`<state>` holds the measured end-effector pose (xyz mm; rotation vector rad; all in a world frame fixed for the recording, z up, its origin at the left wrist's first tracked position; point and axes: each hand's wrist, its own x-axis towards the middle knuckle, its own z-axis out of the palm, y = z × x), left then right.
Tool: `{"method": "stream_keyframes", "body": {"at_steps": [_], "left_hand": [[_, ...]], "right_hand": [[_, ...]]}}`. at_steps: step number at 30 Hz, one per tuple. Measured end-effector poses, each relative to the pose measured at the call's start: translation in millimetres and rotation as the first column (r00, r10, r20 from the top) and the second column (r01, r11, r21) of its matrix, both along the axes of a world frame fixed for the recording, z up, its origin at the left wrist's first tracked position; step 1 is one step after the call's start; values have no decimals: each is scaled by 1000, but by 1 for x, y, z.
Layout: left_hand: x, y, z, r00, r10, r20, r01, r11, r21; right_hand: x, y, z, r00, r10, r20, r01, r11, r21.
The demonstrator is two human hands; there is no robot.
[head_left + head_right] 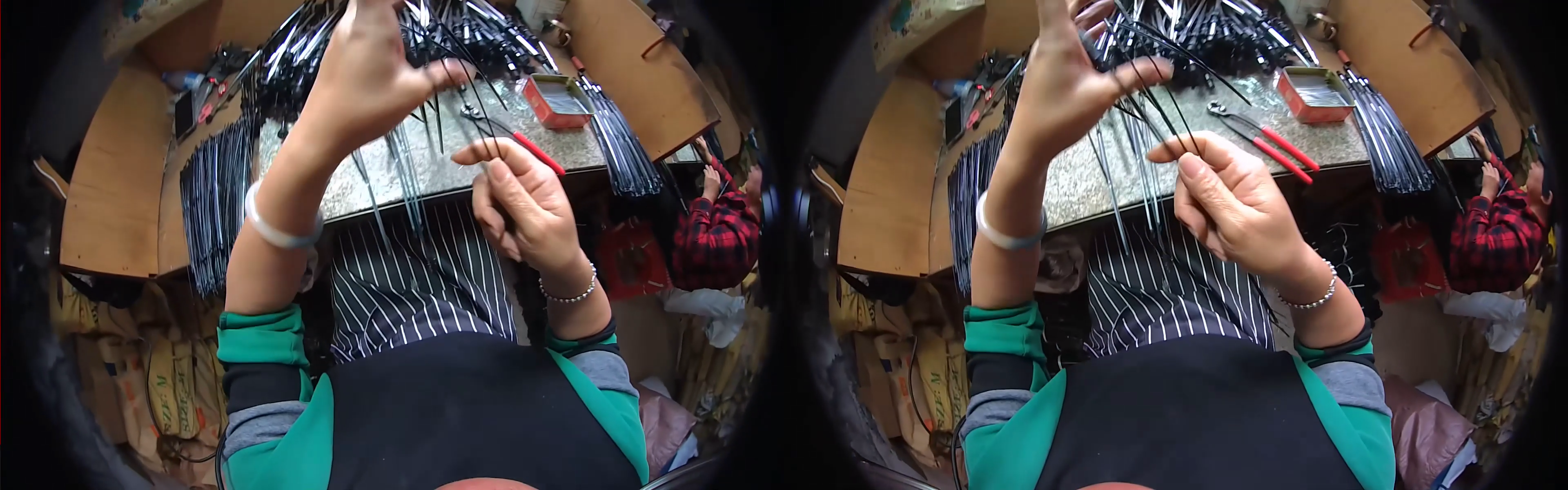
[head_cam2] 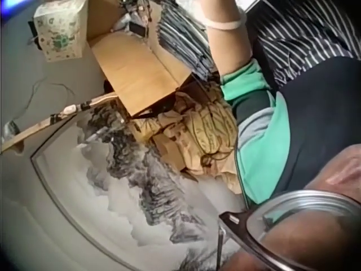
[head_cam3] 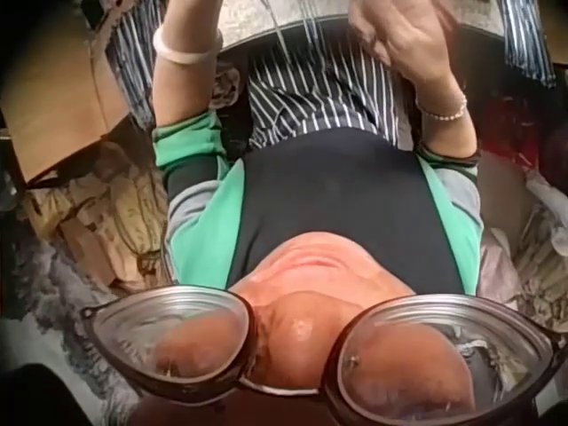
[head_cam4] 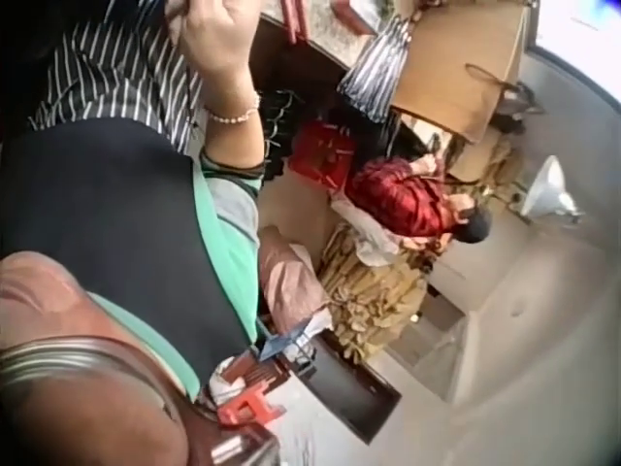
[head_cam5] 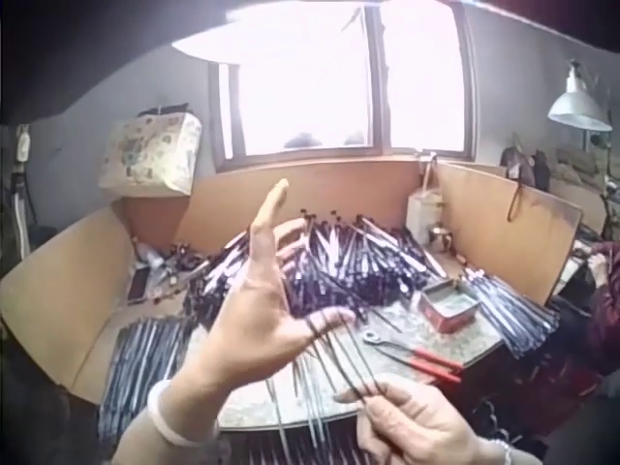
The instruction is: Assembling, bundling, and aligning plastic combs at a factory workbench using pliers and a straightedge.
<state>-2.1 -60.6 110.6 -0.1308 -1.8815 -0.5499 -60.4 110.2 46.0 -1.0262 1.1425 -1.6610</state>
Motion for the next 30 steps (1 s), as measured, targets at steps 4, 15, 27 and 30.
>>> {"method": "stream_keyframes", "body": {"at_steps": [4, 15, 27, 30], "left_hand": [[11, -19, -1, 944, -296, 145, 252, 931, 265], [168, 54, -216, 640, -658, 397, -352, 208, 913], [121, 107, -176, 683, -724, 97, 2, 135, 991], [104, 121, -158, 667, -699, 257, 68, 400, 914]], "right_hand": [[-3, -3, 3, 998, -46, 49, 46, 999, -8], [-27, -25, 15, 969, -158, 190, 180, 978, -102], [-27, -17, -28, 961, -271, 48, 274, 955, -109], [-16, -17, -37, 971, -240, 22, 240, 959, -147]]}}
